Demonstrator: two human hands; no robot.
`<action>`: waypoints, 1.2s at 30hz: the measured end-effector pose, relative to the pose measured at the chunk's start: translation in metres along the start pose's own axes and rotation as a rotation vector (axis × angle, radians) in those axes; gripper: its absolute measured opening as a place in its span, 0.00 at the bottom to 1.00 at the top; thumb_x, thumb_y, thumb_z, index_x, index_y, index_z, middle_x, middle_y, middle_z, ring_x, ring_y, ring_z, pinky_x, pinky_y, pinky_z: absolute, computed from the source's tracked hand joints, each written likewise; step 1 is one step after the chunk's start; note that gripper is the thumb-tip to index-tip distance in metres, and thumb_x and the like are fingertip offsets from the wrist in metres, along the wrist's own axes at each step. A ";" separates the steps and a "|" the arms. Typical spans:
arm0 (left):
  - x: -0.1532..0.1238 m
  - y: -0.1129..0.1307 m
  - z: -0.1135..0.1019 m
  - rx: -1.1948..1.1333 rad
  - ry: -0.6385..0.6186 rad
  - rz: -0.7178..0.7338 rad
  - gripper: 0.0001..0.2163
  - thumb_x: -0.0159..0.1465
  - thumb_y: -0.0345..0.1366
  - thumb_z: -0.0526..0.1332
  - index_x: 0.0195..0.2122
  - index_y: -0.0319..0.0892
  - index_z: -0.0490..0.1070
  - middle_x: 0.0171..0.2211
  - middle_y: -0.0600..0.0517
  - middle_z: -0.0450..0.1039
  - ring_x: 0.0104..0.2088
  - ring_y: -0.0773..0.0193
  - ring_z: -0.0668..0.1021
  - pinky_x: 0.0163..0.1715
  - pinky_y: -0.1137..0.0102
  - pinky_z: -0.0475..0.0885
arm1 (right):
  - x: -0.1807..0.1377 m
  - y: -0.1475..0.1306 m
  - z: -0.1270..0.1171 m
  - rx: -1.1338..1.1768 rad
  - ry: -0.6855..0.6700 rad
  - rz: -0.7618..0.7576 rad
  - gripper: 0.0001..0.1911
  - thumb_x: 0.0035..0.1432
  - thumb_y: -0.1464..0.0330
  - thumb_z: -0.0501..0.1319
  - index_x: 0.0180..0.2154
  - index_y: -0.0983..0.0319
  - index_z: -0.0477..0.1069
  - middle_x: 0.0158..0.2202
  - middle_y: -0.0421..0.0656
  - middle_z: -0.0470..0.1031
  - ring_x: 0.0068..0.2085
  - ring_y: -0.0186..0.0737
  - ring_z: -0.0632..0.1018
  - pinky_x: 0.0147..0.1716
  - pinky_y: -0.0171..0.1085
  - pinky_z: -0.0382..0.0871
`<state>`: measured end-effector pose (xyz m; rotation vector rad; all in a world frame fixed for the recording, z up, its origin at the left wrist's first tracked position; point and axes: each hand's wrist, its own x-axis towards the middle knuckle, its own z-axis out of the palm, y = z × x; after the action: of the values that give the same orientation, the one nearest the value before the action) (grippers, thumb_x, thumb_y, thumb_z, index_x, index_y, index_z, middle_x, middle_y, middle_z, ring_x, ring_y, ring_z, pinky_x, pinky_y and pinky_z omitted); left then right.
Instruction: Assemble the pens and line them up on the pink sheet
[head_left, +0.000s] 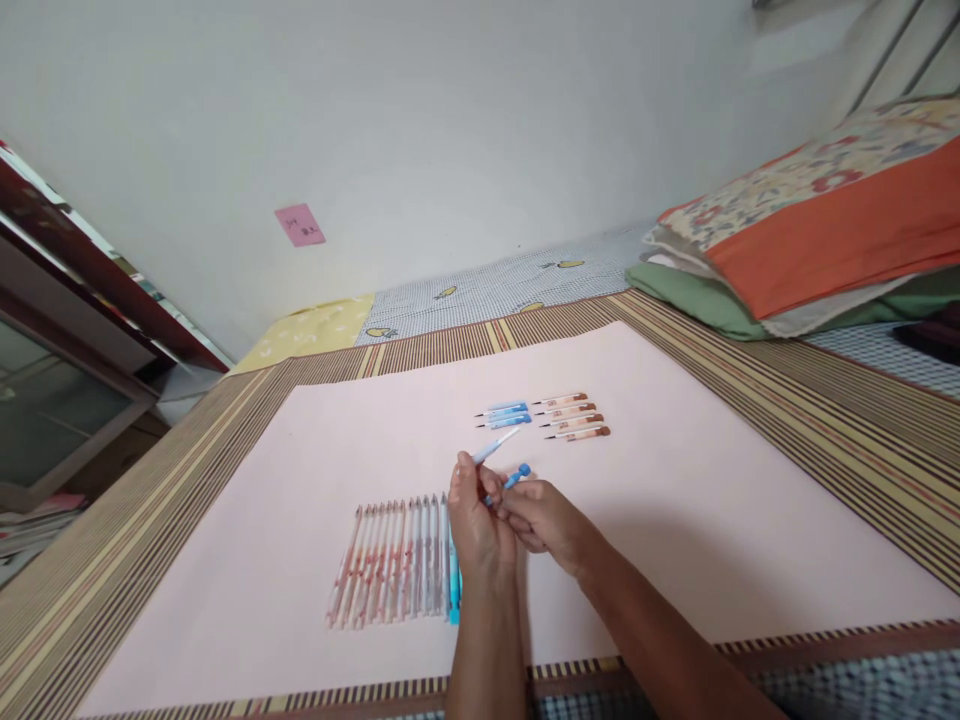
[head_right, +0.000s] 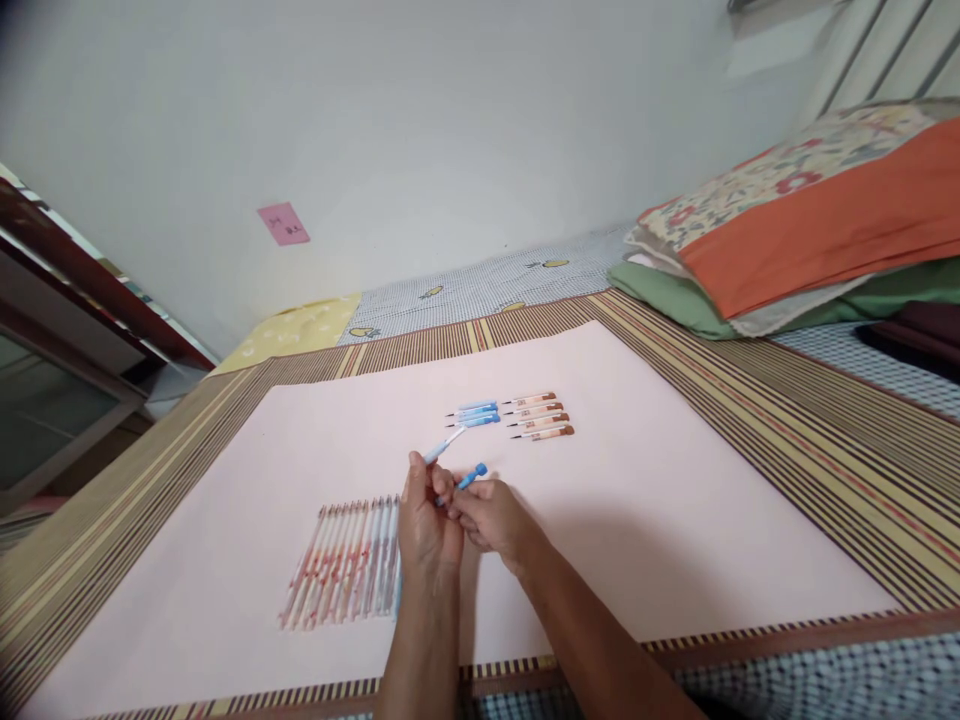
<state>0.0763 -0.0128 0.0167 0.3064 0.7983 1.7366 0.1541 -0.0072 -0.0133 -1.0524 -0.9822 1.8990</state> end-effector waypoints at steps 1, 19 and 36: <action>0.001 0.001 0.000 -0.031 -0.014 0.012 0.22 0.55 0.51 0.70 0.21 0.41 0.62 0.14 0.61 0.55 0.17 0.74 0.64 0.20 0.78 0.63 | 0.000 0.000 0.000 -0.031 -0.002 -0.004 0.26 0.47 0.48 0.68 0.18 0.60 0.62 0.10 0.28 0.51 0.12 0.23 0.51 0.13 0.30 0.39; -0.001 -0.013 0.003 0.043 -0.103 -0.088 0.19 0.49 0.42 0.75 0.29 0.38 0.68 0.19 0.59 0.67 0.12 0.81 0.53 0.12 0.79 0.45 | -0.021 -0.056 -0.033 -0.194 0.317 -0.622 0.16 0.54 0.57 0.68 0.36 0.63 0.78 0.24 0.42 0.76 0.24 0.34 0.73 0.23 0.34 0.66; -0.012 -0.011 0.014 0.057 -0.112 -0.019 0.17 0.49 0.41 0.75 0.31 0.36 0.72 0.22 0.55 0.72 0.13 0.81 0.57 0.13 0.79 0.48 | -0.017 -0.042 -0.037 -0.263 0.369 -0.609 0.19 0.56 0.52 0.64 0.28 0.62 0.76 0.24 0.42 0.76 0.23 0.34 0.72 0.23 0.34 0.67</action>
<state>0.0965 -0.0179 0.0219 0.4291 0.7680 1.6660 0.2033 0.0063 0.0149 -1.0473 -1.1828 1.0622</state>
